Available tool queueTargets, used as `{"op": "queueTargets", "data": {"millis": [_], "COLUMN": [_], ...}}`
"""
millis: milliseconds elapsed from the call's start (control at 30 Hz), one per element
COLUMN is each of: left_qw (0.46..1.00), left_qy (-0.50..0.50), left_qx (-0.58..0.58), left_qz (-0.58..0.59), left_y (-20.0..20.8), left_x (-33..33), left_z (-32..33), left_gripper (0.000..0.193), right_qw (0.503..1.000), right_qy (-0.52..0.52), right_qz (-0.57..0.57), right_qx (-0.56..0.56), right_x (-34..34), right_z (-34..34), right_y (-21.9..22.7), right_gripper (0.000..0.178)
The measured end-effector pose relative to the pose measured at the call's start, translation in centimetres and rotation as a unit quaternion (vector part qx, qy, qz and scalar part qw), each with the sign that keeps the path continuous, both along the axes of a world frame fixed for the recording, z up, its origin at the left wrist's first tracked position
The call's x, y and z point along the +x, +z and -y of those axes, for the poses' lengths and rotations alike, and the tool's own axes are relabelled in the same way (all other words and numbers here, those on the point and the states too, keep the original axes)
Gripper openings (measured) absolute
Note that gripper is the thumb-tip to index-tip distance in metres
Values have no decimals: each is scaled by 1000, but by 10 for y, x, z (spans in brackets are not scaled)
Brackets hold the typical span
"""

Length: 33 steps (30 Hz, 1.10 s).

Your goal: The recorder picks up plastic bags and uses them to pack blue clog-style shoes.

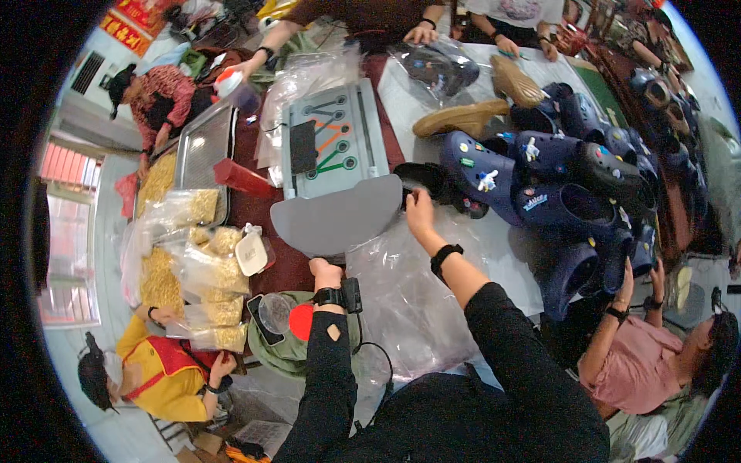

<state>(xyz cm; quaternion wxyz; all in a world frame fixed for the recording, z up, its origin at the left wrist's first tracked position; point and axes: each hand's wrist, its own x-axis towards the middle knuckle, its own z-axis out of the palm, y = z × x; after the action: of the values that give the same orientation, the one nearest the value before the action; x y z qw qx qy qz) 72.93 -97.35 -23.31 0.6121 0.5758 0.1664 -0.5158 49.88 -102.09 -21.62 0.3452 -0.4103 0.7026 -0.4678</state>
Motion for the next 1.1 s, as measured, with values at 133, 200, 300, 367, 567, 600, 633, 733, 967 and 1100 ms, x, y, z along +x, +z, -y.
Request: {"op": "queueTargets", "data": {"millis": [133,200,300,367,567,600,633,733,967,1100], "left_qw": [999,999,998,996,995,997,997,998,994,985], "left_qy": [-26,-26,7,19,47,51,56,44,62,41], "left_qx": [34,45,44,28,36,24,22,-38,-94,-157], "left_qz": [23,11,45,78,75,49,50,-9,1,-64], "left_y": [3,13,10,10,-8,-1,3,4,-38,-37], "left_x": [3,-5,0,-8,15,-3,-9,-13,3,33], "left_z": [1,3,0,2,-14,-6,-4,-7,-15,-20], "left_gripper": [38,39,42,43,50,50,50,47,56,51], "right_qw": [989,987,905,903,856,855,854,835,816,838], "right_qy": [46,65,177,180,223,190,196,191,247,300], "right_qz": [61,43,320,316,392,405,404,446,461,406], "right_qx": [130,143,217,228,254,263,262,261,245,205], "right_x": [13,11,16,2,26,12,6,-2,2,14], "right_z": [-1,3,8,15,10,14,15,14,10,8], "right_y": [-11,-13,10,-9,45,36,29,19,18,32], "right_gripper": [55,65,71,93,73,69,69,71,73,61]}}
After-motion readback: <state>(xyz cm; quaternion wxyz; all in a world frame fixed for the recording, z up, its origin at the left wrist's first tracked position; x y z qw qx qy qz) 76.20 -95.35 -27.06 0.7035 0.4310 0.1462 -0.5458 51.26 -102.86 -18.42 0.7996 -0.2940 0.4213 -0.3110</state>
